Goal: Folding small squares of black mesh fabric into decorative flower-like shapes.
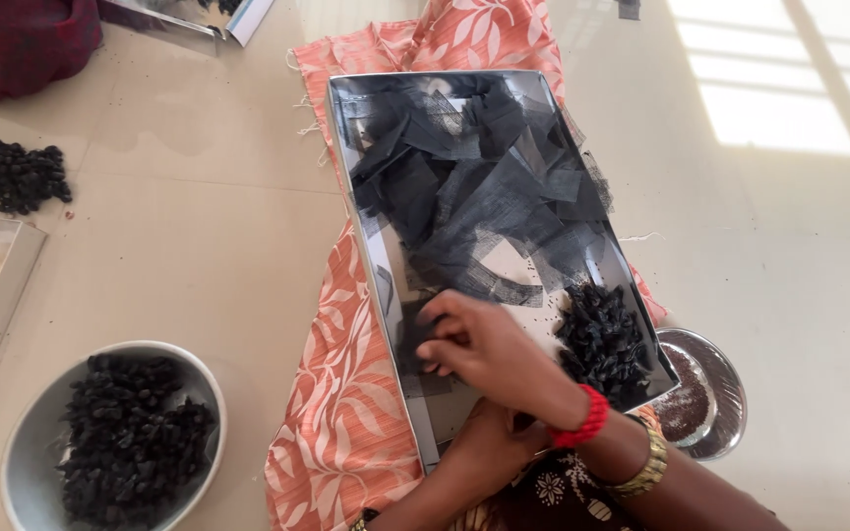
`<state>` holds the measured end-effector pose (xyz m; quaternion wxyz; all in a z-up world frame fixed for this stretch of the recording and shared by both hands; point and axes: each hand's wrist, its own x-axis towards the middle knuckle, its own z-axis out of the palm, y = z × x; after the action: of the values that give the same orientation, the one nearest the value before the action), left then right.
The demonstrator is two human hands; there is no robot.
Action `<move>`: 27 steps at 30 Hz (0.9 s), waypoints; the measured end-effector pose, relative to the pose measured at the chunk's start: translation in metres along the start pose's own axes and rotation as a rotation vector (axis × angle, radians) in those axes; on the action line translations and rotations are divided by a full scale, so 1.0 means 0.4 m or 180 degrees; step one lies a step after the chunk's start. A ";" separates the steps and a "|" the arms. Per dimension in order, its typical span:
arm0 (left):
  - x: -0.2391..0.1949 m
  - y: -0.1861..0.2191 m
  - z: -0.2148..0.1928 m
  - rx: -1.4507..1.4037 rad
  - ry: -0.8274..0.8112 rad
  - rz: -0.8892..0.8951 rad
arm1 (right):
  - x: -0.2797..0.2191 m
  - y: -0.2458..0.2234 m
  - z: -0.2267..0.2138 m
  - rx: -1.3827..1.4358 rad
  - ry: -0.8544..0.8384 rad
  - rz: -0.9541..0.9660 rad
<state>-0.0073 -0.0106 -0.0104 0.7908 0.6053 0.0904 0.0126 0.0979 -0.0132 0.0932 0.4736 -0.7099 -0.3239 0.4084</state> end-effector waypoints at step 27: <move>0.059 0.042 0.028 -0.1562 0.0587 -0.1392 | -0.395 0.365 -0.490 -0.0754 0.3218 0.0824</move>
<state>0.0193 -0.0136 0.0056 0.8853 0.3595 0.2835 -0.0812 0.2104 -0.2767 0.0422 0.4329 -0.9008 -0.0091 0.0312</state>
